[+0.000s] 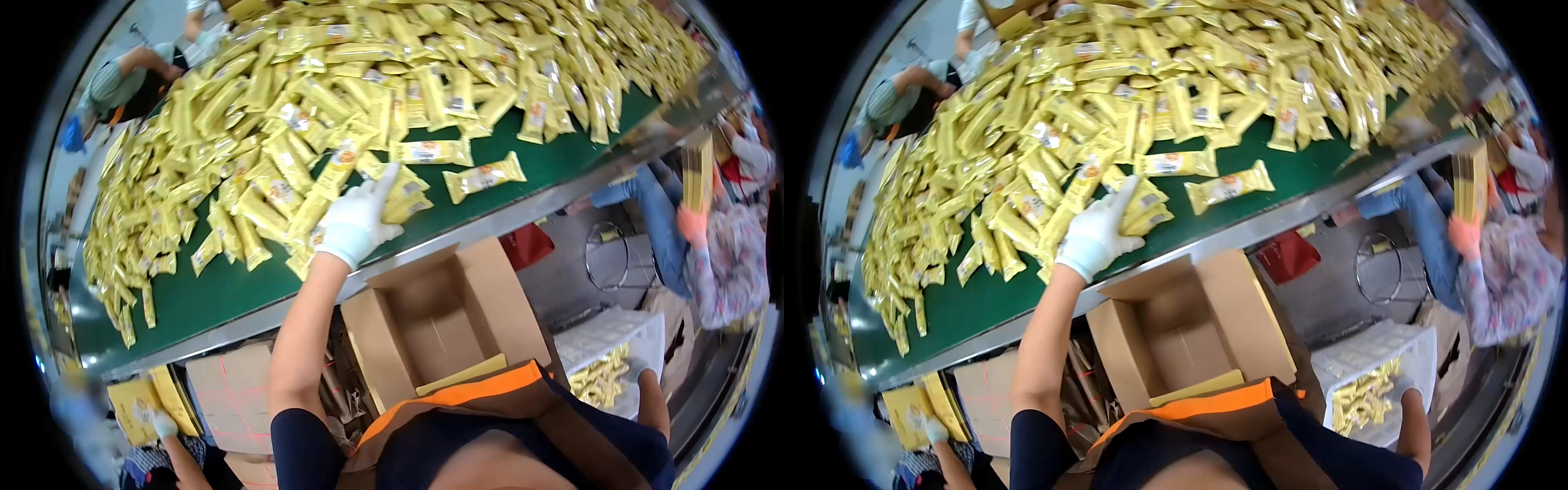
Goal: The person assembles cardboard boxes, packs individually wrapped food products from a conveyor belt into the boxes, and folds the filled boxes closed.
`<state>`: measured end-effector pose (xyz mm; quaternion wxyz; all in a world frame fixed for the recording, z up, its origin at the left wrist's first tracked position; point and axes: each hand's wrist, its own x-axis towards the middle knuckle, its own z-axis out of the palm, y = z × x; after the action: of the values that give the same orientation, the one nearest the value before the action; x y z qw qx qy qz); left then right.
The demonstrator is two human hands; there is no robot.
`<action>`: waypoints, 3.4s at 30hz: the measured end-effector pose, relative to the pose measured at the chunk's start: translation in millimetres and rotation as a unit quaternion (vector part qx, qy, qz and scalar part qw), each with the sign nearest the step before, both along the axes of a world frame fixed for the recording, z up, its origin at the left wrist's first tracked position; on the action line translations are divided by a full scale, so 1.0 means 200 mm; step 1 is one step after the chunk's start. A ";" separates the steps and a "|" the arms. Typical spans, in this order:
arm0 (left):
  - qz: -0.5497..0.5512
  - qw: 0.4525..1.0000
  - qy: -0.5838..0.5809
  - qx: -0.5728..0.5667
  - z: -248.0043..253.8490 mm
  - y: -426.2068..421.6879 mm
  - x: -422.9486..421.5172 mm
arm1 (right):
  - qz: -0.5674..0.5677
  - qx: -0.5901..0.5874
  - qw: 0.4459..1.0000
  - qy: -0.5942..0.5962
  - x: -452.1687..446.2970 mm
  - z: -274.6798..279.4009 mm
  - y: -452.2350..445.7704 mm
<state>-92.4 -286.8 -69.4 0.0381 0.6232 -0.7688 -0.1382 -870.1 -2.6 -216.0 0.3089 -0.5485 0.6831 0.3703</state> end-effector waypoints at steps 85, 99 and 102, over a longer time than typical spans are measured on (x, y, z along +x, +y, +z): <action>0.159 0.968 -0.069 -0.182 -0.05 0.50 0.29 | 0.573 -0.318 0.651 -0.384 2.99 0.72 -1.72; 0.342 0.915 0.201 -0.068 -0.07 0.08 0.55 | 0.377 -0.287 0.845 -0.249 2.75 0.78 -1.84; 0.355 0.920 0.107 -0.123 -0.12 0.10 0.50 | 0.374 -0.239 0.865 -0.234 2.80 0.85 -1.87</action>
<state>8.1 -266.1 -92.9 0.2435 0.8272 -0.4992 -0.0856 -310.3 -376.4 -45.2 0.1571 -0.8904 0.4021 0.1443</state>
